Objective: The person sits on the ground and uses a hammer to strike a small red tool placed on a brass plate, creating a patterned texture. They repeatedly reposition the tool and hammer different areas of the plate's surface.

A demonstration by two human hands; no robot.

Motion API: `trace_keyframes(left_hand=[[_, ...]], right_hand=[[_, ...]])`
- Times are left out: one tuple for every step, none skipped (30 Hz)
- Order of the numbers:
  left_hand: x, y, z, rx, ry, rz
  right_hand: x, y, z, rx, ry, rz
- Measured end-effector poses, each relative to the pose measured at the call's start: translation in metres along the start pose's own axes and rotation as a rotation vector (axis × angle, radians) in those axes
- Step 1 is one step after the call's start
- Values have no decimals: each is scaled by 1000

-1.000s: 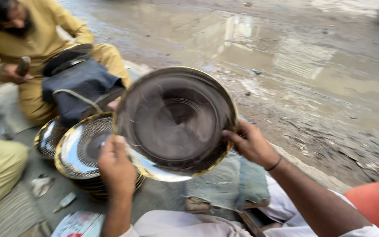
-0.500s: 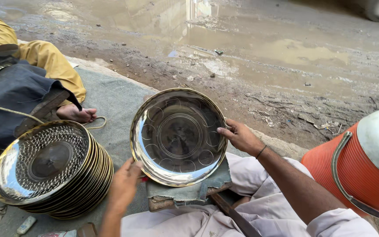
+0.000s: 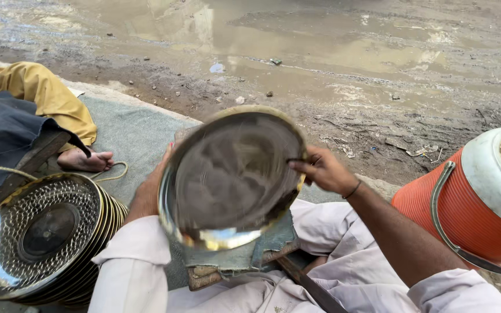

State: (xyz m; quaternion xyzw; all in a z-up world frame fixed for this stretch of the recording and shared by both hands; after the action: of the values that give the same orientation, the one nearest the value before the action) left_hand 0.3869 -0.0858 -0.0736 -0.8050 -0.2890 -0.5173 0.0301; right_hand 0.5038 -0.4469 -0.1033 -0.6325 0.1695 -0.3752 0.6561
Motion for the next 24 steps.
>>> trace_keyframes(left_hand=[[-1,0,5,2,-14,12],[1,2,12,6,-18,15],[-6,-4,11,23,-31,12],[-11,-7,12,34,-43,6],[-13,-7,13,36,-44,3],[-13,-6,15,39,-42,1],[-13,-5,16,39,-42,-2],[-15,-6,15,38,-35,-17],[-16,-7,14,41,-30,-27],[-16,-8,11,42,-21,-40],[-19,-10,7,43,-4,-61],[-16,-11,5,42,22,-98],[-15,-16,-3,43,54,-140],[-11,-22,-8,50,102,-207],[-10,-34,-18,76,149,-286],[-15,-49,-33,98,201,-376],[-20,-64,-47,137,281,-506],[-30,-80,-64,176,364,-648],[-46,-97,-81,218,456,-795],[-70,-115,-99,260,554,-945],[-99,-129,-117,271,667,-1050],[-131,-139,-133,236,788,-1115],[-166,-145,-148,200,916,-1184],[-198,-143,-158,-38,859,-1228]], right_hand=[[-4,-2,1,18,-14,11],[-9,-3,1,36,-28,23],[-18,-4,1,48,-54,38],[-23,-5,0,17,-71,45],[-23,-6,1,-8,-72,52],[-22,-8,3,-33,-74,59],[-22,-9,5,-42,-88,45],[-21,-11,6,-51,-103,31],[-24,-11,6,-59,-121,20],[-26,-10,6,-103,-108,-3],[-27,-8,6,-145,-96,-30],[-29,-7,5,-188,-83,-56],[-31,-10,9,-102,-69,-20],[-33,-13,11,-16,-56,17],[-39,-14,9,63,-54,61],[-42,-13,4,52,-51,73],[-41,-13,0,49,-37,82],[-39,-13,-5,46,-24,91],[-35,-14,-13,6,49,16],[-30,-16,-23,-34,121,-60],[-28,-18,-35,-79,198,-134],[-30,-22,-49,-47,270,-139],[-35,-27,-61,-10,339,-148],[-46,-33,-74,33,283,-168]])
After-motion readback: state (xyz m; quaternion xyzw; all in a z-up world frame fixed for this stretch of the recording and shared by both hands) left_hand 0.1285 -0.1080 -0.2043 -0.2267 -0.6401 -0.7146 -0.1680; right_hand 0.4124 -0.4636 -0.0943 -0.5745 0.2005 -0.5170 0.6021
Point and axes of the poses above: each hand's wrist, its own z-axis towards the middle knuckle, its own x-axis out of the back of the hand, y = z × x, the point moved 3 cm from there along z, towards the middle knuckle, and after that the axes turned 9 degrees about x, right-handed, at the moved point
